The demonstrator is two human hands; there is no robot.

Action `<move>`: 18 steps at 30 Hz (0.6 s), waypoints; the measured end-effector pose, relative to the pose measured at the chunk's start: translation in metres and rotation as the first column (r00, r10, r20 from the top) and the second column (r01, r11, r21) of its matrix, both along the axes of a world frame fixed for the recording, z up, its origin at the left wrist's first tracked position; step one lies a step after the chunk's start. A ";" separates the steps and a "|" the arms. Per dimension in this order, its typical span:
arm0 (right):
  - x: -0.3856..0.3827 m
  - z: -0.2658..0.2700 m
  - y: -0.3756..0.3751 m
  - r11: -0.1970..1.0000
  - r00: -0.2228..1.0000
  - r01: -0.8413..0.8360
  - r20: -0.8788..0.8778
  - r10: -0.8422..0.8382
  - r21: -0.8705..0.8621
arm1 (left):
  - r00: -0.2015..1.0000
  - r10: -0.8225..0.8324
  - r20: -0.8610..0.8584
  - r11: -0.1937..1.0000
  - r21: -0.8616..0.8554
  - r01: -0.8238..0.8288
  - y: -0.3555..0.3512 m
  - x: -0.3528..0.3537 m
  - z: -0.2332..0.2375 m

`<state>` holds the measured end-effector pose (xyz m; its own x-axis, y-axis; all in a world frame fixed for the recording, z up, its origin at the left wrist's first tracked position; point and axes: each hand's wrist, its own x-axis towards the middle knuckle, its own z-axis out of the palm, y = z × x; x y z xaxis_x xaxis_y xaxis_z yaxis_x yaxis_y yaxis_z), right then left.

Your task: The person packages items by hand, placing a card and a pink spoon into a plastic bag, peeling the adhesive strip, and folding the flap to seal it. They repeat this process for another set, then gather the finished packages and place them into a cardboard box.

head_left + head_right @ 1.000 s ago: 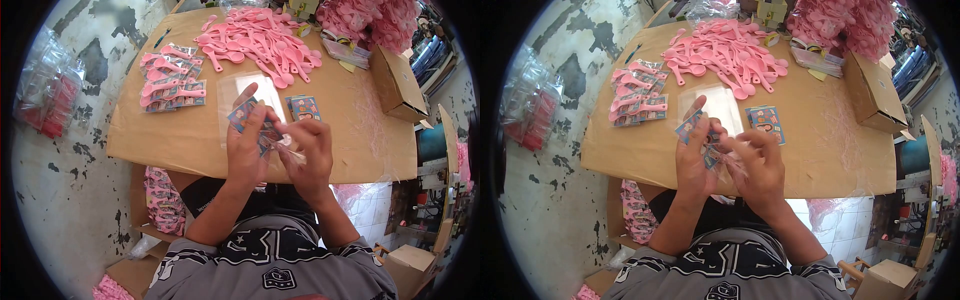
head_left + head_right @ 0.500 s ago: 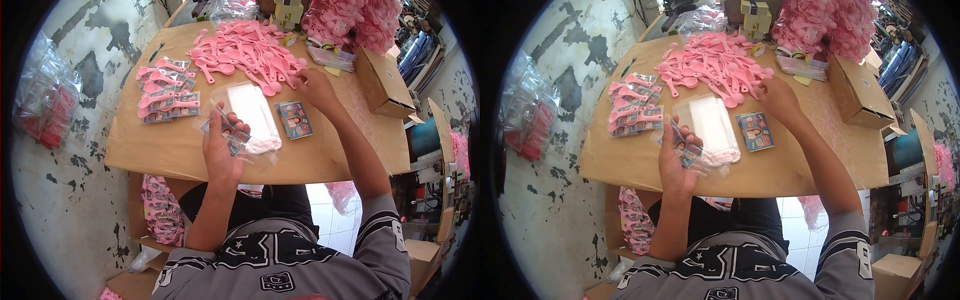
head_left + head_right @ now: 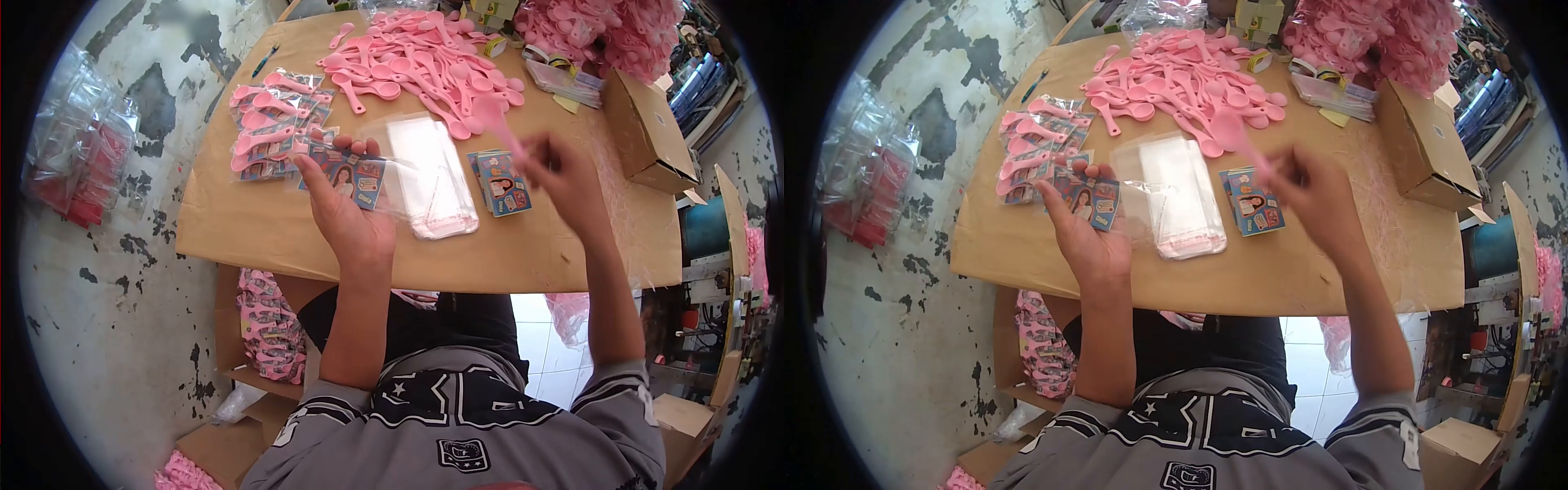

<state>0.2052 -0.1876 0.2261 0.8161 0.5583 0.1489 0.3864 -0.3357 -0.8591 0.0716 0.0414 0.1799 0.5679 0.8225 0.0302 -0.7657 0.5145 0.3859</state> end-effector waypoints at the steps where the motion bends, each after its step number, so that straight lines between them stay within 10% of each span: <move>1: -0.021 0.001 -0.010 0.998 0.990 -0.058 -0.128 0.060 0.020 | 1.000 -0.007 0.007 1.000 -0.001 0.007 0.001 0.001 0.000; 6: -0.092 -0.019 -0.015 0.989 0.888 -0.058 -0.445 0.115 0.138 | 0.996 -0.088 -0.022 0.993 0.071 0.089 -0.015 0.003 -0.003; 18: -0.100 -0.049 0.010 0.856 0.893 0.125 -0.433 0.123 0.502 | 0.863 -0.505 -0.009 0.863 0.017 0.505 -0.061 0.003 -0.006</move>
